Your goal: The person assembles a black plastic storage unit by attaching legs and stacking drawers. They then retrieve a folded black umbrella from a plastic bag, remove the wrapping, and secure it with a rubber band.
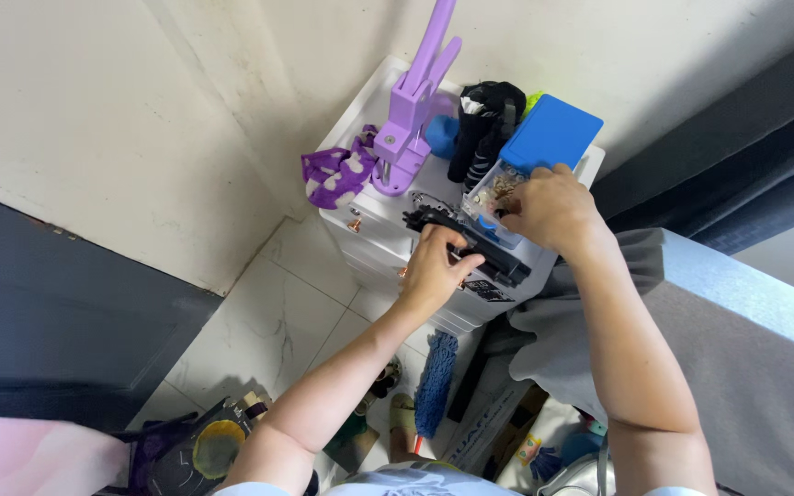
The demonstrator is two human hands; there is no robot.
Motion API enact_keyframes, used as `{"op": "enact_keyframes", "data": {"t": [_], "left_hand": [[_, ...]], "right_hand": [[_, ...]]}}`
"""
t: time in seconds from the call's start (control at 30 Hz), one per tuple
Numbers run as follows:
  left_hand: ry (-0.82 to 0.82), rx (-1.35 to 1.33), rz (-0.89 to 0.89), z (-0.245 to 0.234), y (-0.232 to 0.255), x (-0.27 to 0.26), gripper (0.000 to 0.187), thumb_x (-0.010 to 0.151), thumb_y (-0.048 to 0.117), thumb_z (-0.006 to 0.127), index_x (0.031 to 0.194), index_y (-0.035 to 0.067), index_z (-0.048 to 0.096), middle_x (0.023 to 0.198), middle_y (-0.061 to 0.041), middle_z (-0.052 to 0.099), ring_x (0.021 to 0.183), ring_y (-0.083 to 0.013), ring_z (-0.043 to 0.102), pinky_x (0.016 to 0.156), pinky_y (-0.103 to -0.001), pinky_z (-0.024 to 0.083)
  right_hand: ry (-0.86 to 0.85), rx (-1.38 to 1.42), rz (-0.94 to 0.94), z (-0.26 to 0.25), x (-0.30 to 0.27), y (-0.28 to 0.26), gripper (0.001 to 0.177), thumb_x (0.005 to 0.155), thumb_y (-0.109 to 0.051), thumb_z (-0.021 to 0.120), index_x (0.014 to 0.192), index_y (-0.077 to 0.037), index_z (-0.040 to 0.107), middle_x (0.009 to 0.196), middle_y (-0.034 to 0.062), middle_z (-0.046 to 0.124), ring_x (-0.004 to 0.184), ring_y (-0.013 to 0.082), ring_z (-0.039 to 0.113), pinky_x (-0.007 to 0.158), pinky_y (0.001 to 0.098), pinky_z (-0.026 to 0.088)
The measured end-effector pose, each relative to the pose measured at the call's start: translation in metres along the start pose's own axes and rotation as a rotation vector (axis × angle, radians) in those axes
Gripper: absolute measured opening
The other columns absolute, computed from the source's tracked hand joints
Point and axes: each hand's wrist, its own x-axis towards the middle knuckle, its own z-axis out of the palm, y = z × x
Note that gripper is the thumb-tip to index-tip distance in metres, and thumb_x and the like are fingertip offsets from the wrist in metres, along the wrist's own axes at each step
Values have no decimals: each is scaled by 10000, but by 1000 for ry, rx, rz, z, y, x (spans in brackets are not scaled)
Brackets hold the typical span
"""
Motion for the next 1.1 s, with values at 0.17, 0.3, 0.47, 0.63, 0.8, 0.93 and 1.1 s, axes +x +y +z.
{"op": "enact_keyframes", "data": {"t": [0.17,0.3,0.47,0.63,0.8,0.93,1.1], "left_hand": [[31,23,81,-4,11,2,392,835,252,840,1028,5,605,1070,-92,555,726,-171,660,682,-321,551],[-11,-39,-46,-17,20,-5,369,818,224,833,996,13,588,1062,-68,533,726,-151,669,623,-313,581],[35,-120,13,-30,24,-18,341,801,156,854,934,8,577,1028,-68,541,756,-149,685,636,-291,598],[107,-133,202,-49,29,-36,354,780,149,880,893,20,570,1011,-66,556,800,-166,676,705,-281,604],[109,-129,244,-81,51,-71,348,799,139,873,918,26,567,1027,-68,557,840,-176,654,784,-300,563],[131,-74,270,-106,63,-104,333,805,109,872,907,32,564,1011,-73,551,834,-192,629,781,-316,545],[158,-29,290,-125,67,-145,349,792,98,860,934,25,550,995,-74,539,818,-212,620,731,-323,546]], "right_hand": [[144,184,-76,11,0,15,321,691,-276,864,972,-129,815,1035,162,697,1100,349,603,960,429,500],[149,613,-65,15,-3,33,245,733,-165,849,942,-66,769,940,111,734,932,272,683,856,371,539],[249,1353,-289,14,-5,41,70,897,23,679,930,-20,635,1049,75,736,923,155,700,857,318,594],[499,1717,-330,-8,-28,14,129,1002,67,583,1008,-52,635,952,58,687,897,152,703,874,337,636],[471,1121,-236,-15,-94,-37,91,1056,38,639,1089,-17,704,911,45,662,787,144,595,699,266,484],[476,696,-392,-20,-148,-98,196,897,-91,737,1065,-20,664,892,119,649,771,242,647,690,332,510],[466,447,-480,-13,-172,-152,72,888,-73,709,945,-54,668,865,121,673,837,345,601,767,439,488]]}}
